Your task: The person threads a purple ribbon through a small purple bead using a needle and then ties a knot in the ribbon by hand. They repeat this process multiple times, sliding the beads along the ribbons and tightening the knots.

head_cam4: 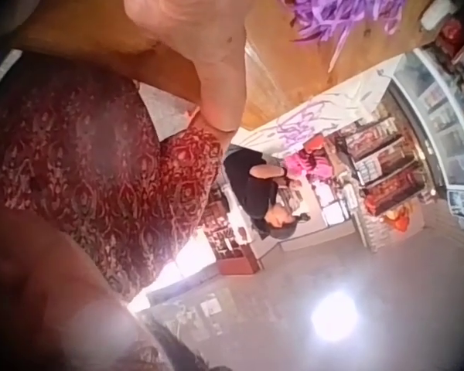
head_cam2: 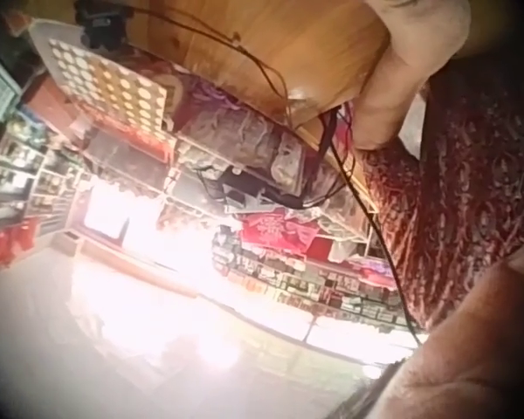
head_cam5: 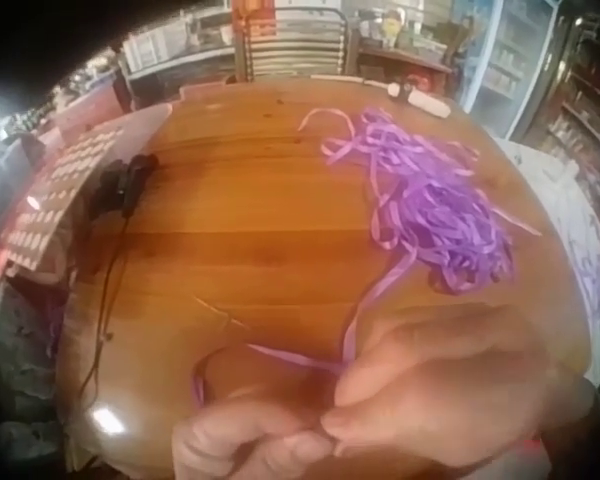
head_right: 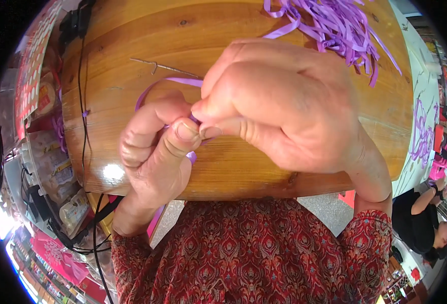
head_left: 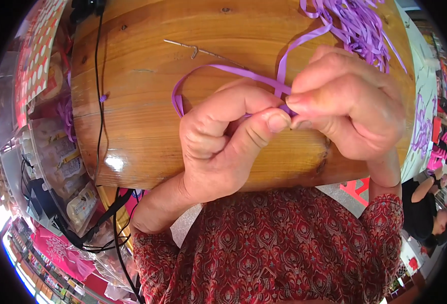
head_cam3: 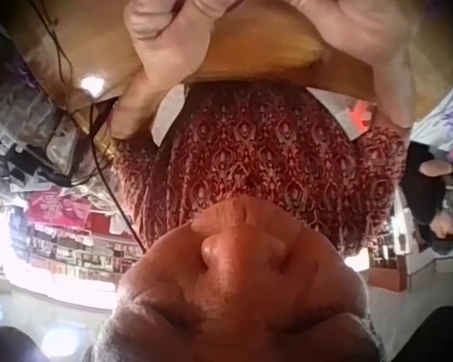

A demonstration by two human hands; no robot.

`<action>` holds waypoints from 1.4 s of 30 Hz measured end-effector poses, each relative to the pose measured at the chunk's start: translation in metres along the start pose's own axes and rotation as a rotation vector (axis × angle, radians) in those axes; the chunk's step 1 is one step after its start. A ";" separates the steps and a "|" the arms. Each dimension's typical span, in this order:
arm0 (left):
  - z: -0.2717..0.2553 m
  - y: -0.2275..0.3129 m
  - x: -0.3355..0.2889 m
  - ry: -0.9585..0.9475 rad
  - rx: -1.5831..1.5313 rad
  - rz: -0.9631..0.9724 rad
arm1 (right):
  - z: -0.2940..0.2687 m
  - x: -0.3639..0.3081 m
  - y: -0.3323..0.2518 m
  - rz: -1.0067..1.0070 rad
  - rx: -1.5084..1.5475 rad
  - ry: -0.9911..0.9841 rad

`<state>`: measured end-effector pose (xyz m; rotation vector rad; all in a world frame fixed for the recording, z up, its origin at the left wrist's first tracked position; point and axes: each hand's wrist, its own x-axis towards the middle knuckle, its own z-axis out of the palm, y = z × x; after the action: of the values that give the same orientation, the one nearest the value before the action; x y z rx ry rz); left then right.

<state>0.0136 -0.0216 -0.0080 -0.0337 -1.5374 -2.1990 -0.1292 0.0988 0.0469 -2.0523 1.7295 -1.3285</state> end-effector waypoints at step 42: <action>0.001 0.003 0.009 0.080 0.148 0.146 | -0.006 -0.003 -0.014 0.196 0.038 0.168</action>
<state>0.0064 -0.0247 -0.0024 -0.0112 -1.5965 -1.9472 -0.1229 0.1084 0.0572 -1.7431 1.8999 -1.4946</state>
